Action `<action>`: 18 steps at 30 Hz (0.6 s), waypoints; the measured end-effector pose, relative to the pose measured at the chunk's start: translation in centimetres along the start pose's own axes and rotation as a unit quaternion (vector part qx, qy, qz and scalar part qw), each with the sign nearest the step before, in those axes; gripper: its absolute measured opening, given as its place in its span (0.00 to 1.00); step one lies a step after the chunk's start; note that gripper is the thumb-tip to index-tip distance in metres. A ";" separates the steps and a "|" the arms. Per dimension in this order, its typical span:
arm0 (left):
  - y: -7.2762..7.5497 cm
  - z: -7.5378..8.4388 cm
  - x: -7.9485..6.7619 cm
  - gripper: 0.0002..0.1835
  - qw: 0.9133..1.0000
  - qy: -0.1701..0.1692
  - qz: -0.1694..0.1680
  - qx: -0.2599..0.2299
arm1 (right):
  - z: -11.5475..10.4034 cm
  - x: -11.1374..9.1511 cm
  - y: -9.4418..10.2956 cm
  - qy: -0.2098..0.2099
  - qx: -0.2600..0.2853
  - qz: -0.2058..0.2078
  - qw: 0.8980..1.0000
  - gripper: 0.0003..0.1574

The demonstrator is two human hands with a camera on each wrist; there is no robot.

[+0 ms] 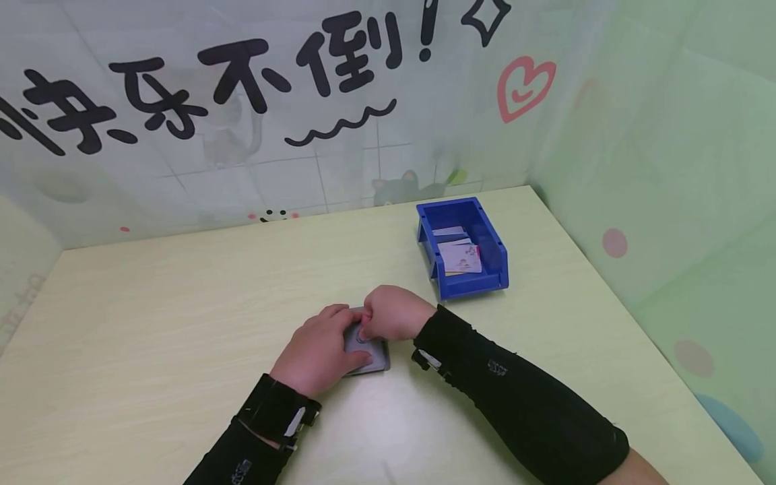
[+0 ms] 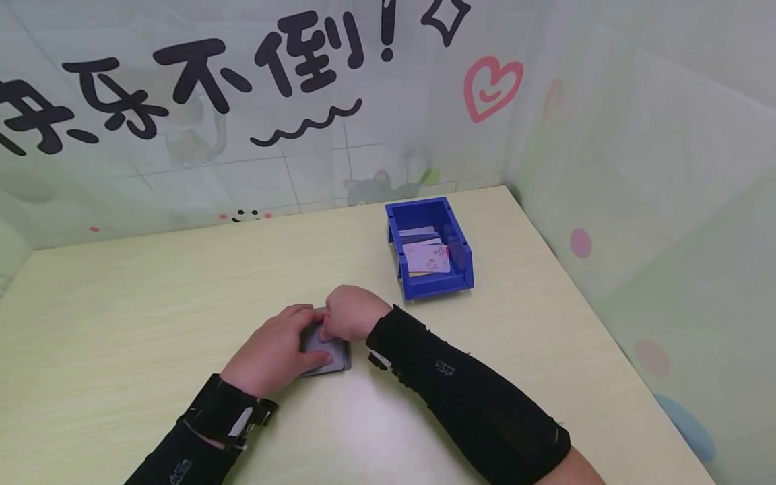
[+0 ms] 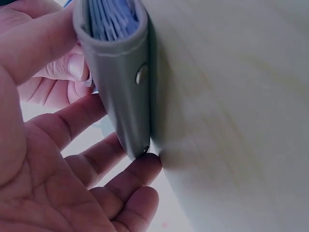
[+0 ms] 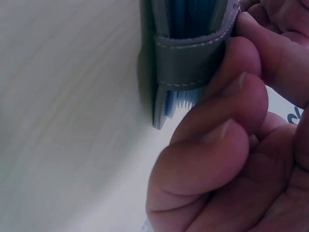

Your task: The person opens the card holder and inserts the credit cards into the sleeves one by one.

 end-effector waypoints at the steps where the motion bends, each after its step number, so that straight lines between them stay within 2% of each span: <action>1: 0.0 0.0 0.0 0.34 1.000 0.001 0.000 0.000 | 0.0 0.0 0.0 0.001 0.001 0.001 1.000 0.14; 18: -0.3 0.0 0.1 0.34 1.000 -0.009 0.004 0.007 | 0.6 0.3 0.2 -0.005 0.013 -0.009 1.000 0.15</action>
Point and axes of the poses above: each hand's wrist, its own x-axis towards the middle knuckle, its own y-axis out of the back of the hand, z = x × y, the point moved 6 cm from there along x, towards the middle knuckle, and after that the axes turned 6 degrees about x, right-handed, at the moved point
